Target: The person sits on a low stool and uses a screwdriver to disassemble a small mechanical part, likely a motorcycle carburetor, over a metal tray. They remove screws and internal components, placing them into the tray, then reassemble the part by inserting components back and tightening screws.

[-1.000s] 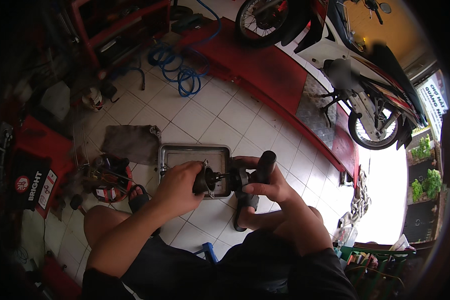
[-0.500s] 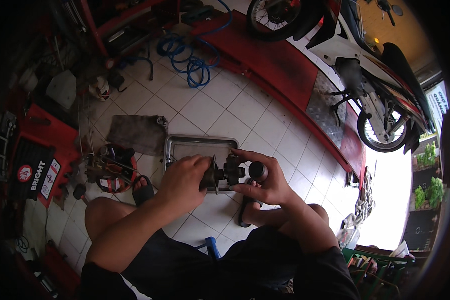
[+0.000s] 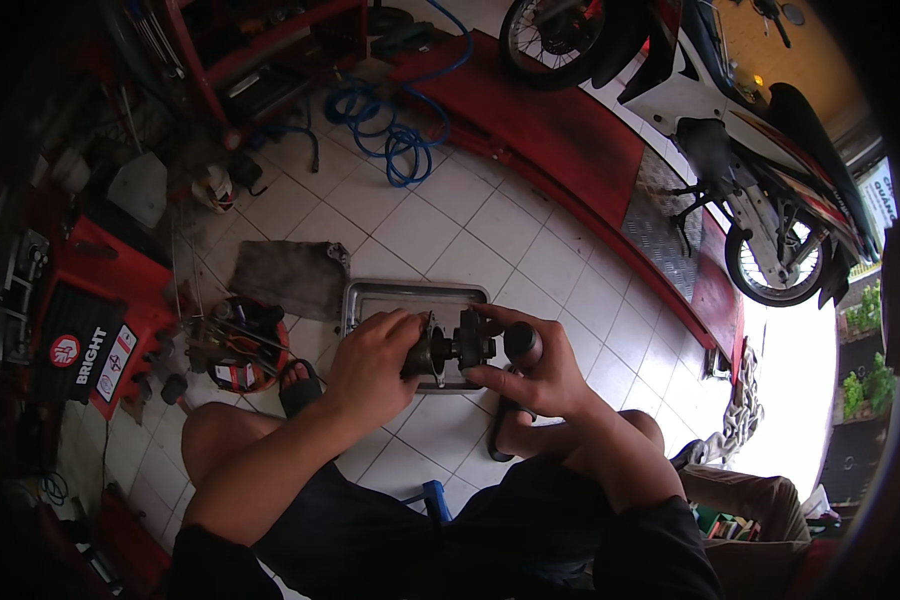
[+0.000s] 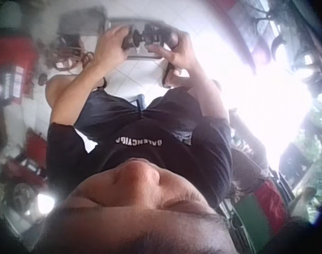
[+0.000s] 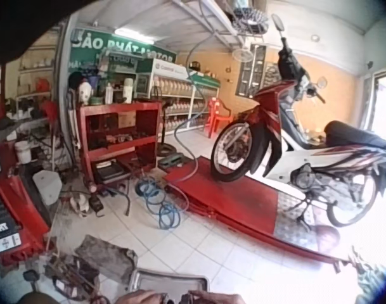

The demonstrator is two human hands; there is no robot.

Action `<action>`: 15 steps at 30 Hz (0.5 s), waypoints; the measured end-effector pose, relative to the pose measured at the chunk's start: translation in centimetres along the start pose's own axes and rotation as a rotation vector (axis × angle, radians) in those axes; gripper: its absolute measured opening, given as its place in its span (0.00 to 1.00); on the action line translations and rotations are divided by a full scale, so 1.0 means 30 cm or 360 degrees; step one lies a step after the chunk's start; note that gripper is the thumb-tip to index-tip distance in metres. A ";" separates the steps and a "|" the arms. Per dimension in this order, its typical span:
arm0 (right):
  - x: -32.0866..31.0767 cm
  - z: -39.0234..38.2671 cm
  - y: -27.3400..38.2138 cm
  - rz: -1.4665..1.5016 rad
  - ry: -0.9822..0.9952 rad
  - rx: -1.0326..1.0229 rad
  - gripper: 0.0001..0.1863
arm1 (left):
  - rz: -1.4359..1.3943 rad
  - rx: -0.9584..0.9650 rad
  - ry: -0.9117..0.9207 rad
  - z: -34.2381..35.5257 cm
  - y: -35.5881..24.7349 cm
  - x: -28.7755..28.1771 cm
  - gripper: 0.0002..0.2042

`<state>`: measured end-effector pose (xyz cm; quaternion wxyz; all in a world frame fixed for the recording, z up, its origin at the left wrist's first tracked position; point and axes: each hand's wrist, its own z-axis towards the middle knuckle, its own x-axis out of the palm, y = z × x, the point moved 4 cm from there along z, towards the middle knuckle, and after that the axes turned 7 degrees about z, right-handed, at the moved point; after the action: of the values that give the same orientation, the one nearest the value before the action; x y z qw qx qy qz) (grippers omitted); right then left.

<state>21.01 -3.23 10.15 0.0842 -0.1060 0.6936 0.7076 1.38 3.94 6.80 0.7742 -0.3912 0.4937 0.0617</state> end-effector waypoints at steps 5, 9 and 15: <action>0.005 -0.020 -0.013 0.0201 0.0032 0.0293 0.36 | 0.0120 0.0108 -0.0114 -0.008 -0.011 -0.004 0.30; -0.005 -0.021 -0.034 0.0264 0.0106 0.0230 0.37 | 0.0191 0.0153 -0.0151 -0.009 -0.025 -0.017 0.29; -0.009 -0.028 -0.079 0.0633 0.0283 0.0262 0.36 | 0.0319 0.0229 -0.0251 -0.020 -0.053 -0.038 0.23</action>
<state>21.94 -4.01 7.92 -0.1100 -0.0220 0.7609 0.6391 1.15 2.78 8.47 0.8267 -0.2773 0.4711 0.1335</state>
